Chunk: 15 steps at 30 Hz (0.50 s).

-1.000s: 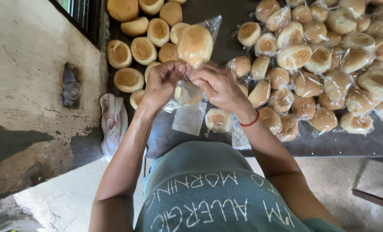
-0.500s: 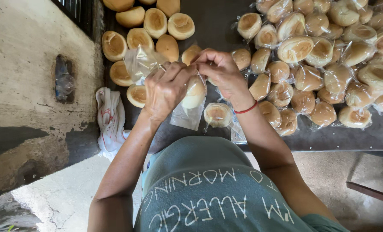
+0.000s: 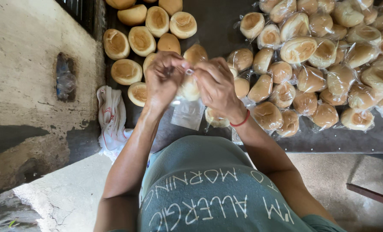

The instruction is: The person picks up bread rolls by hand, places them into plastic bags, and twists the opening of each bag.

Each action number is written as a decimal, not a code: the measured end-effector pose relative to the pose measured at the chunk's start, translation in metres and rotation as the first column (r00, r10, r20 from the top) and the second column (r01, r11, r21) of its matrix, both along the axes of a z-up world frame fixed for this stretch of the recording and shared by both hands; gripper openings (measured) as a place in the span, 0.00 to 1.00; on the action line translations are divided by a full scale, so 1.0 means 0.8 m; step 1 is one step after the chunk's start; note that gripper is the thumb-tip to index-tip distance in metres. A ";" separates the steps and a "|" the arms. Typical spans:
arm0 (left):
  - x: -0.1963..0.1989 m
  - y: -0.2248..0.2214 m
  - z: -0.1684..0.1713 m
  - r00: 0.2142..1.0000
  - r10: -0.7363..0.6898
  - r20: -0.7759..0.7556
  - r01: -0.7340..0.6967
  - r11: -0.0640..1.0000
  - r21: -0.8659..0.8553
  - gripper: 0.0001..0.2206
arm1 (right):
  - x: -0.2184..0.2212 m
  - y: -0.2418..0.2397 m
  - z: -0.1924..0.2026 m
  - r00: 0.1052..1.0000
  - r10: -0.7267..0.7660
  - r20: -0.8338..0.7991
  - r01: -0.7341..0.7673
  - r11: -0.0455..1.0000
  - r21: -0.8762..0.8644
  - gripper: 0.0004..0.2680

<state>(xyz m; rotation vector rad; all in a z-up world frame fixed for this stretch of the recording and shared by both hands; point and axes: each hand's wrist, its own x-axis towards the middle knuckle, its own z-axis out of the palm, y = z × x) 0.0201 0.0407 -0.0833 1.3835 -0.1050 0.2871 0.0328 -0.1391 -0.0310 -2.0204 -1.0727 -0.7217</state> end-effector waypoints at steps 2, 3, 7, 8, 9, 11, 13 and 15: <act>0.014 0.006 -0.015 0.997 0.056 0.057 -0.057 0.998 0.006 0.02 | -0.015 -0.006 -0.009 0.997 0.021 0.068 -0.024 0.999 0.041 0.04; 0.017 0.008 -0.022 0.988 0.108 0.114 -0.109 0.994 0.009 0.02 | -0.026 -0.011 -0.019 0.998 -0.009 -0.054 0.015 0.993 0.113 0.03; 0.007 0.000 -0.027 0.988 0.007 -0.157 0.005 0.997 0.076 0.04 | -0.017 -0.053 -0.080 0.653 0.376 -0.658 0.051 0.845 0.533 0.01; 0.006 0.002 -0.017 0.977 -0.059 -0.206 0.053 0.998 -0.032 0.08 | -0.014 -0.069 -0.093 0.654 0.371 -0.659 0.057 0.845 0.532 0.01; 0.006 0.004 -0.005 0.961 -0.127 -0.247 0.095 0.986 -0.140 0.15 | -0.010 -0.084 -0.101 0.619 0.198 -0.760 0.186 0.904 0.386 0.02; 0.005 0.002 0.024 0.957 -0.173 -0.233 0.107 0.956 -0.272 0.23 | -0.004 -0.099 -0.104 0.558 0.015 -0.829 0.300 0.929 0.219 0.03; 0.001 -0.006 0.042 0.950 -0.220 -0.221 0.118 0.911 -0.396 0.30 | -0.006 -0.102 -0.094 0.806 -0.389 -0.445 0.399 0.914 -0.077 0.09; 0.001 -0.020 0.045 0.936 -0.294 -0.194 0.157 0.840 -0.519 0.22 | 0.004 -0.078 -0.087 0.740 -0.122 -0.661 0.282 0.949 0.142 0.10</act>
